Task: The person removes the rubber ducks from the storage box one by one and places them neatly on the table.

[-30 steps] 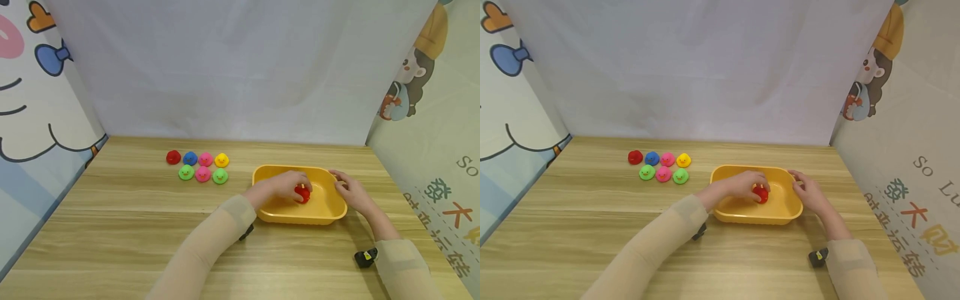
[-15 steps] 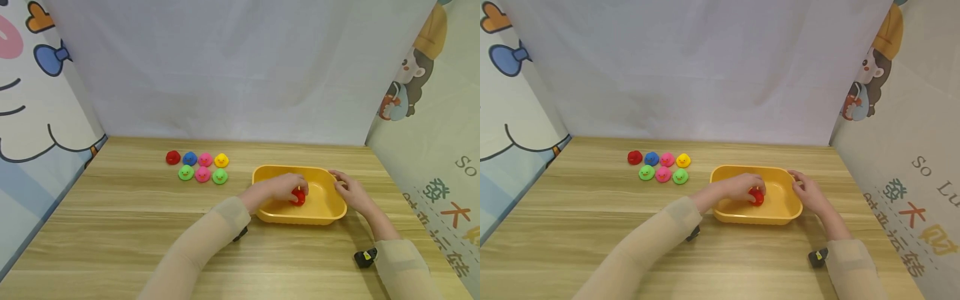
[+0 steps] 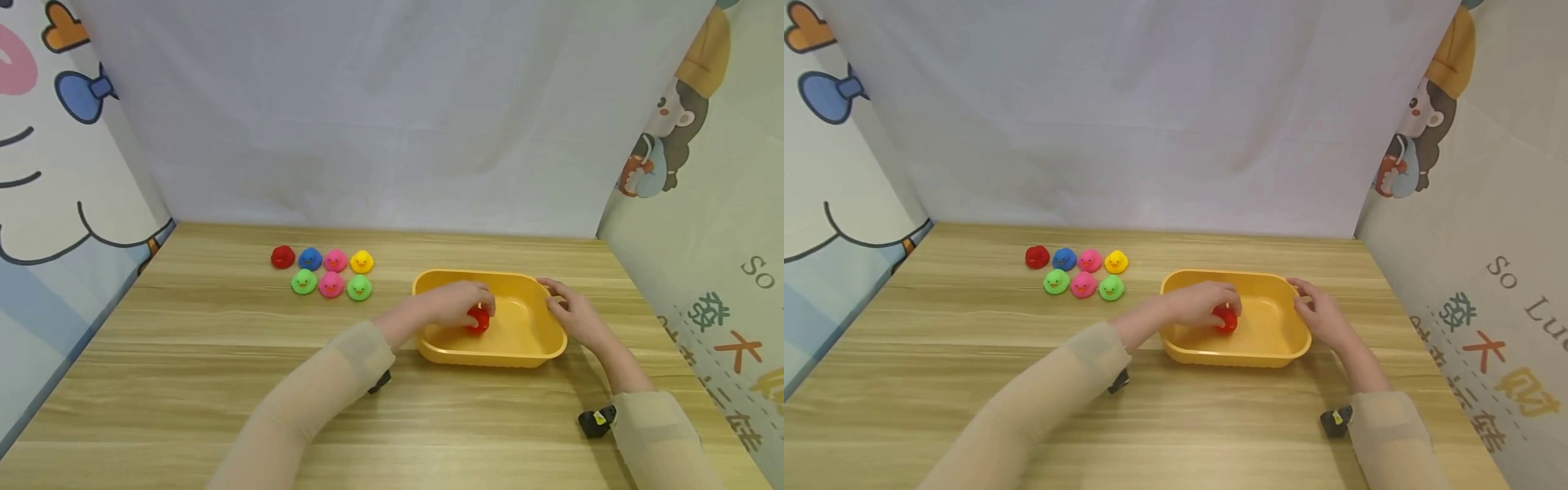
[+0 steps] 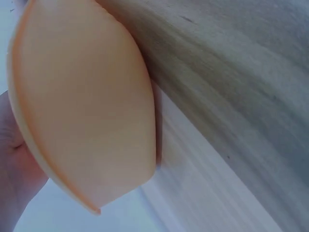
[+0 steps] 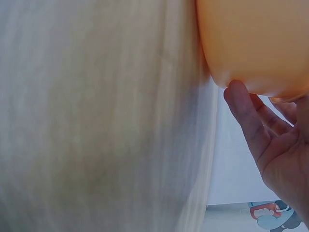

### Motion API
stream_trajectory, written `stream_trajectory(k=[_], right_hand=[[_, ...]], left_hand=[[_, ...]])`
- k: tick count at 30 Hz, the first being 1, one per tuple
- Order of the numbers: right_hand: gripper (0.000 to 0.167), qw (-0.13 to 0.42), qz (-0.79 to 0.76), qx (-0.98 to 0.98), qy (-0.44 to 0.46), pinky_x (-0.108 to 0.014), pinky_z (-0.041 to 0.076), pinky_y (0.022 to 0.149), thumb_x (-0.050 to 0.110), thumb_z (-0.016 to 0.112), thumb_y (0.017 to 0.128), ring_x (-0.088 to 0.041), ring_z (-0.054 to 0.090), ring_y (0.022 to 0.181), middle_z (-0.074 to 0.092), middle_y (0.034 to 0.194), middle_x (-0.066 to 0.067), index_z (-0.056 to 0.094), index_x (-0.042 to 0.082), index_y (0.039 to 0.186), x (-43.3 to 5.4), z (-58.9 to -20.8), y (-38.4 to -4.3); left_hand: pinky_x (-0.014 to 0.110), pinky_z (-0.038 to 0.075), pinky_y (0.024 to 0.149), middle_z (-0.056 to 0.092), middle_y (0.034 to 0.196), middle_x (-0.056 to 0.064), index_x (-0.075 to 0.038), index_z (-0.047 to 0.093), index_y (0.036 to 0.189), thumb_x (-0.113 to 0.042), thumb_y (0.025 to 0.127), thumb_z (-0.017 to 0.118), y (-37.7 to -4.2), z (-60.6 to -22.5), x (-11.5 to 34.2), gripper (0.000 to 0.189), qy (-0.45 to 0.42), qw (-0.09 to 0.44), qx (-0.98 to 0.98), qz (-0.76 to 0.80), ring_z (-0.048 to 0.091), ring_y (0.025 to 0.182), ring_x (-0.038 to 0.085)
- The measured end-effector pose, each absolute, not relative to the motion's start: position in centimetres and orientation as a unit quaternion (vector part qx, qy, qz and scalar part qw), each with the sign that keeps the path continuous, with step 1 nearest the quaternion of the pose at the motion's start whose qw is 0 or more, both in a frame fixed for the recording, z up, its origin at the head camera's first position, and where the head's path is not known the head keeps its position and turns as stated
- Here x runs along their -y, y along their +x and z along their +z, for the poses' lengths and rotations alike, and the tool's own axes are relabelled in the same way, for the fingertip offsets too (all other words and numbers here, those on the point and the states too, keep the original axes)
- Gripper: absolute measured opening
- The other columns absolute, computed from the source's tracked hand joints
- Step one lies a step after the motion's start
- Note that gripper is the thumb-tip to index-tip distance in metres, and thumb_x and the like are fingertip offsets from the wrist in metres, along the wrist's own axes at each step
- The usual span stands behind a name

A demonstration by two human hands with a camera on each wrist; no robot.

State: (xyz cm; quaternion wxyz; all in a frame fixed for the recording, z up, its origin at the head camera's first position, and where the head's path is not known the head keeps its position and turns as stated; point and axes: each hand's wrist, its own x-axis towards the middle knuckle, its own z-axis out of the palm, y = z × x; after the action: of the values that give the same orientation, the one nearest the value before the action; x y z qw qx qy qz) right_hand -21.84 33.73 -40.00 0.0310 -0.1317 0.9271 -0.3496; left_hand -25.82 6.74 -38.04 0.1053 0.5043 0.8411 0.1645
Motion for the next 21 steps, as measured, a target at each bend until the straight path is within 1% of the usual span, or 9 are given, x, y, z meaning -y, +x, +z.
stream_trajectory(k=[5,12,21], right_hand=[[0.045,0.031,-0.349,-0.927,-0.132,-0.035,0.054,0.076,0.016,0.039,0.102,-0.046,0.059,0.103,0.047,0.124,-0.032,0.034,0.0,0.144,-33.6,-40.0,-21.8],[0.045,0.028,-0.35,-0.927,-0.135,-0.027,0.053,0.072,0.016,0.039,0.102,-0.045,0.06,0.101,0.047,0.123,-0.032,0.034,-0.001,0.143,-33.7,-40.0,-21.7],[0.044,0.023,-0.348,-0.927,-0.137,-0.023,0.052,0.07,0.015,0.039,0.102,-0.044,0.06,0.099,0.048,0.121,-0.031,0.035,-0.002,0.143,-33.7,-40.1,-21.7]], left_hand=[[0.014,0.043,0.088,0.058,0.105,-0.001,-0.011,0.063,0.107,-0.011,0.087,0.068,-25.2,-37.4,-6.2,0.021,0.495,0.101,-0.849,0.155,0.053,0.096,0.011],[0.015,0.044,0.086,0.059,0.106,0.0,-0.01,0.064,0.108,-0.01,0.088,0.067,-24.6,-36.1,-5.5,0.021,0.492,0.091,-0.852,0.157,0.054,0.095,0.011],[0.016,0.044,0.085,0.058,0.108,0.001,-0.009,0.064,0.111,-0.013,0.088,0.067,-23.9,-34.4,-4.4,0.024,0.486,0.083,-0.853,0.171,0.055,0.096,0.012]])
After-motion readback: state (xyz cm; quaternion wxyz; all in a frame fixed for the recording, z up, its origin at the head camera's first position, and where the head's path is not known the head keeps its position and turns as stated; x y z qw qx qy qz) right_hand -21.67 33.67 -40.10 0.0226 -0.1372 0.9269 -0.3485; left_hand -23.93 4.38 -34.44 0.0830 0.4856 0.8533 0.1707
